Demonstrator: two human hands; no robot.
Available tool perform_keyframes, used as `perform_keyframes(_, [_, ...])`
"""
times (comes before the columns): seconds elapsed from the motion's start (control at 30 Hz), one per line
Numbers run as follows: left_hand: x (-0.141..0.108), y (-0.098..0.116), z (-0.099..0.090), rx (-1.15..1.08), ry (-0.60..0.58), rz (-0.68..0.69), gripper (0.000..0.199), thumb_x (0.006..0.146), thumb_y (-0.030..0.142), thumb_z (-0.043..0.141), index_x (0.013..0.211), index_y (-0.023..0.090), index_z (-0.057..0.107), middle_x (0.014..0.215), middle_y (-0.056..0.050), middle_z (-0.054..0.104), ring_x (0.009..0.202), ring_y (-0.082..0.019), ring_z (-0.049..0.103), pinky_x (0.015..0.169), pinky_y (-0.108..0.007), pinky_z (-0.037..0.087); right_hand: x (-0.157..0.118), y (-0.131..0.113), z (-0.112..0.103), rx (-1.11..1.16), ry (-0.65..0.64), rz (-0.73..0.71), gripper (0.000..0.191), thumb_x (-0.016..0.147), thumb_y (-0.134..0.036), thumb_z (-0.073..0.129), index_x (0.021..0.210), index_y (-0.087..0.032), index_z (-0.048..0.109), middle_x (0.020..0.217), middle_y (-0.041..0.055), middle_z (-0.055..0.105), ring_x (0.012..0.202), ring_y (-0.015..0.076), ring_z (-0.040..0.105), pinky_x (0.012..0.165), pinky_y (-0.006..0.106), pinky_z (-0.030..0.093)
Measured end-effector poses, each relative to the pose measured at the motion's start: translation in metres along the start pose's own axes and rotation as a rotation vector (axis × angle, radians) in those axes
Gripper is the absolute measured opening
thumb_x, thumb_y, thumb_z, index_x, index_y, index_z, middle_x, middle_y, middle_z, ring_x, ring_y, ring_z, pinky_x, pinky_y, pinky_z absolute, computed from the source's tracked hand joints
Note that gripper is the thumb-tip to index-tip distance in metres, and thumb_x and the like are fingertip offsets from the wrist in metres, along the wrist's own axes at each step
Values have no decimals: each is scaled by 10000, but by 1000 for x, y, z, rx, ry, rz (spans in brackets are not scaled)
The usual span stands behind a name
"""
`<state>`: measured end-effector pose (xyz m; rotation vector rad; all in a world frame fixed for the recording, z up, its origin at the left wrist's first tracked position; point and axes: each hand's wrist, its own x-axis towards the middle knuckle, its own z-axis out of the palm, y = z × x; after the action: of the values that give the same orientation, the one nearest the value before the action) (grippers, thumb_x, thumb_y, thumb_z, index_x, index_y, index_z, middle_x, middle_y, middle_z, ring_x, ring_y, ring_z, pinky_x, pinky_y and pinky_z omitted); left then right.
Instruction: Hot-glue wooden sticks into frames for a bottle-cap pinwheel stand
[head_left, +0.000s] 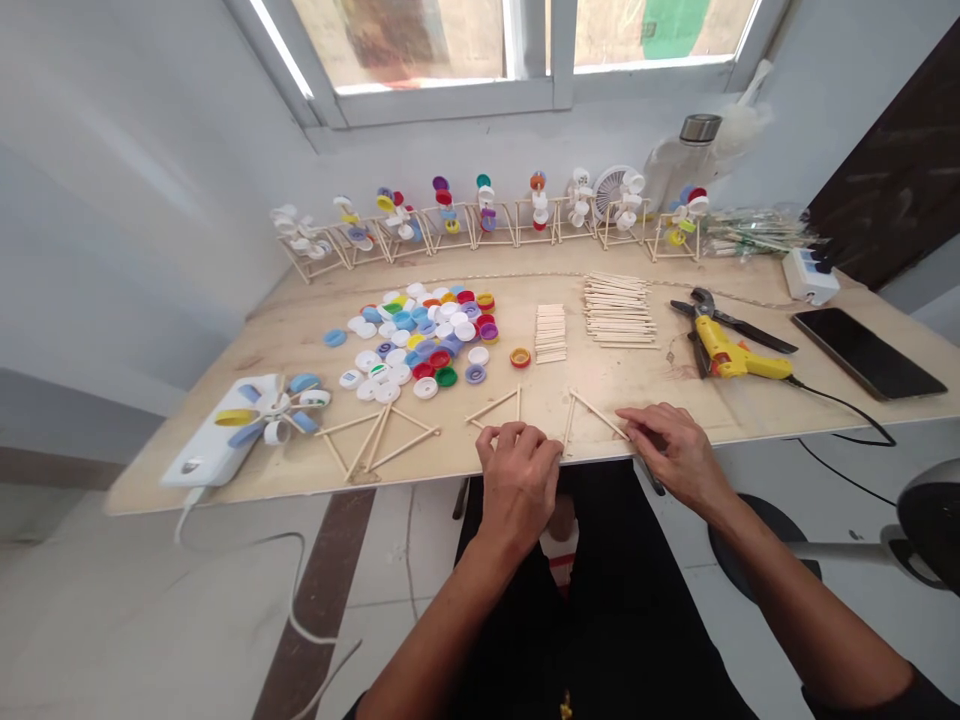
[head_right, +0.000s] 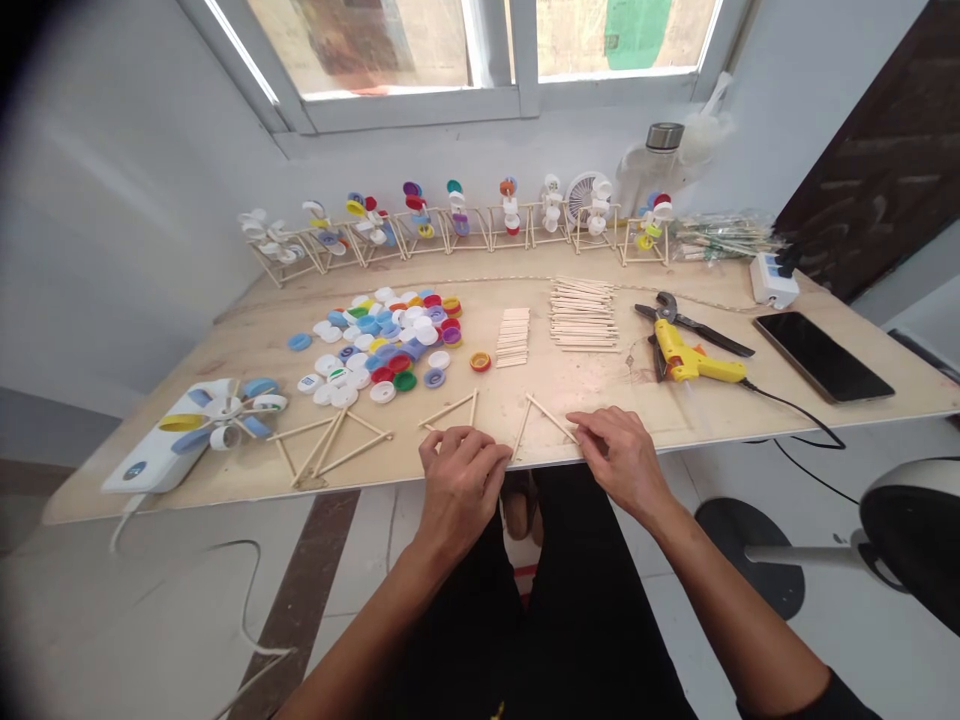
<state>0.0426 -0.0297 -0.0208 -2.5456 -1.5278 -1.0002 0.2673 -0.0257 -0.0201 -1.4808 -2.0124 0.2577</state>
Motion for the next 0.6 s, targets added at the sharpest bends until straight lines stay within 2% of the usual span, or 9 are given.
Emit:
perform_keyframes(0.27, [1,1,0,-15,7,-5,144,827,115,544,752,208,624,749,-20,616,818,-190,509,848,-403,289,0,1,-1,51,-24,46,237,868,-304,498,1022,-231,663,794,33,684,766,183,621,759,353,455])
perform_keyframes(0.4, [2,0,-2,-37,34,-17,155,820,106,544,737,207,627,737,-18,616,811,-189,512,849,-405,287,9,2,-13,113,47,101,237,863,-297,498,1023,-220,655,854,38,687,763,169,624,765,332,485])
perform_keyframes(0.5, [2,-1,-4,-51,45,-25,151,819,111,544,745,207,633,735,-19,617,807,-188,515,847,-406,290,24,9,-21,38,100,106,227,862,-278,485,991,-202,656,878,44,679,719,159,613,732,322,491])
perform_keyframes(0.6, [2,-1,-5,-61,53,-22,154,834,128,538,744,207,634,731,-18,620,810,-189,521,851,-410,294,43,19,-22,-130,88,74,217,853,-253,485,974,-200,658,898,49,674,741,169,613,708,320,480])
